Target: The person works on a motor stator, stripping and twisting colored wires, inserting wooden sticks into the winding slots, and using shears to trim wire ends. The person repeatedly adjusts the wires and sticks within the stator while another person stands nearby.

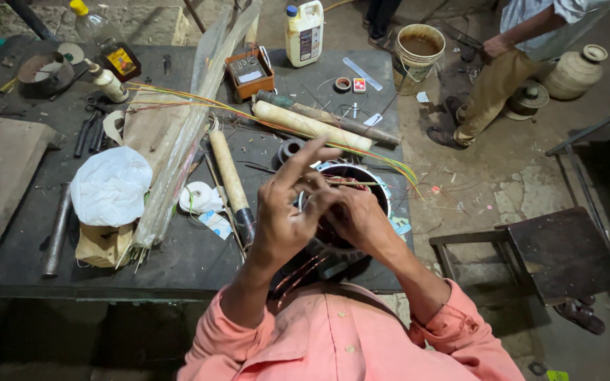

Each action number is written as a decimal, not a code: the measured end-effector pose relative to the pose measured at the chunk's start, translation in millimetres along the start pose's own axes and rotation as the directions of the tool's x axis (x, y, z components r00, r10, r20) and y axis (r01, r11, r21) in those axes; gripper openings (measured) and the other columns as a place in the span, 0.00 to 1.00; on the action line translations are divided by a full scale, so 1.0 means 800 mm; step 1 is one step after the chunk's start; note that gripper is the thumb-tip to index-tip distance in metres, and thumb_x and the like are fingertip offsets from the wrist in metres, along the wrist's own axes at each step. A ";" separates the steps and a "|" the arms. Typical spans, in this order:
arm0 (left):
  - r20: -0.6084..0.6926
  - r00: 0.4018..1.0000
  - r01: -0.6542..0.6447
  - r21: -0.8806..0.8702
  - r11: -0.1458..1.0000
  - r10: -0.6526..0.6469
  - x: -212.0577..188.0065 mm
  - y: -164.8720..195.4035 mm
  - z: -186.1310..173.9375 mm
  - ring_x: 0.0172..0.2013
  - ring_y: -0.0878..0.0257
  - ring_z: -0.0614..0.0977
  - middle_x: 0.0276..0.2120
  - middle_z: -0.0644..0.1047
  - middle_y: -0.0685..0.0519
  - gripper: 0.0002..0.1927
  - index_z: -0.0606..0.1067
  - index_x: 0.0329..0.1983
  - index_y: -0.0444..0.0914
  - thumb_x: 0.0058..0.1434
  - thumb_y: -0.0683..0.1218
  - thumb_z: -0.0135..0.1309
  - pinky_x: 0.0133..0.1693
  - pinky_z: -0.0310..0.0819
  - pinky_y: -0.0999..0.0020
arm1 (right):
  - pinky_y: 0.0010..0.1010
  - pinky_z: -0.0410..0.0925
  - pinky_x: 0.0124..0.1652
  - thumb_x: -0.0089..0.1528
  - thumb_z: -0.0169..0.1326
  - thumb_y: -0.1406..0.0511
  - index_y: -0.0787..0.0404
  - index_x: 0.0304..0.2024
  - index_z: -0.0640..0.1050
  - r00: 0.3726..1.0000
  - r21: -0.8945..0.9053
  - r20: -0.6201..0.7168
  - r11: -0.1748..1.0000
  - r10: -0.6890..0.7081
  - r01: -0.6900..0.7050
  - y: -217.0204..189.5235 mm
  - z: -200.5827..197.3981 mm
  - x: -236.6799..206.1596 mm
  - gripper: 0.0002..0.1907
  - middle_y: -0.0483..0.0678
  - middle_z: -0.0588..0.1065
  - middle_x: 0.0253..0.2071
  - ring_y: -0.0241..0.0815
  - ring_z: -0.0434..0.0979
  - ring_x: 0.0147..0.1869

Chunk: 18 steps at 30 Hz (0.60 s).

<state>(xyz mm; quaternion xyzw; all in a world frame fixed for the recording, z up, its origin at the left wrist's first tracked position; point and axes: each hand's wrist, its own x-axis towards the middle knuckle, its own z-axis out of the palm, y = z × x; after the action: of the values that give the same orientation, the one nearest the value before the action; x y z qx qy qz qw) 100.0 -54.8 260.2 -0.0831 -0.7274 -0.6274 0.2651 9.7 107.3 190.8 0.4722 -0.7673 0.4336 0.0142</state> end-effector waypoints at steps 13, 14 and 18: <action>0.073 0.997 -0.076 0.694 0.716 0.034 -0.053 -0.124 0.024 0.48 0.48 0.75 0.40 0.79 0.47 0.09 0.80 0.35 0.33 0.53 0.34 0.51 0.52 0.68 0.54 | 0.36 0.70 0.32 0.60 0.61 0.69 0.64 0.40 0.81 0.994 -0.032 -0.023 0.993 0.111 -0.112 -0.002 0.000 0.002 0.07 0.56 0.78 0.32 0.54 0.78 0.32; 0.082 0.996 -0.084 0.698 0.711 0.036 -0.052 -0.125 0.025 0.46 0.48 0.75 0.38 0.79 0.48 0.06 0.80 0.34 0.34 0.55 0.37 0.54 0.50 0.67 0.54 | 0.35 0.71 0.32 0.60 0.60 0.69 0.64 0.41 0.81 0.994 -0.011 -0.026 0.994 0.109 -0.110 -0.002 -0.002 0.001 0.07 0.55 0.79 0.32 0.52 0.79 0.32; 0.099 0.994 -0.106 0.709 0.697 0.051 -0.049 -0.120 0.027 0.43 0.49 0.75 0.34 0.78 0.48 0.05 0.80 0.32 0.36 0.59 0.43 0.58 0.46 0.67 0.52 | 0.30 0.72 0.27 0.62 0.61 0.68 0.65 0.38 0.83 0.941 0.106 -0.011 0.937 0.337 -0.334 -0.012 -0.023 -0.005 0.05 0.52 0.80 0.27 0.39 0.80 0.25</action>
<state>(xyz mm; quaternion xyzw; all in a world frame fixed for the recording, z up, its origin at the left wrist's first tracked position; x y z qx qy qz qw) 83.5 -45.2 156.4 -0.0273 -0.9182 -0.2817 0.2771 12.0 120.7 207.0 0.3282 -0.8130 0.4754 -0.0731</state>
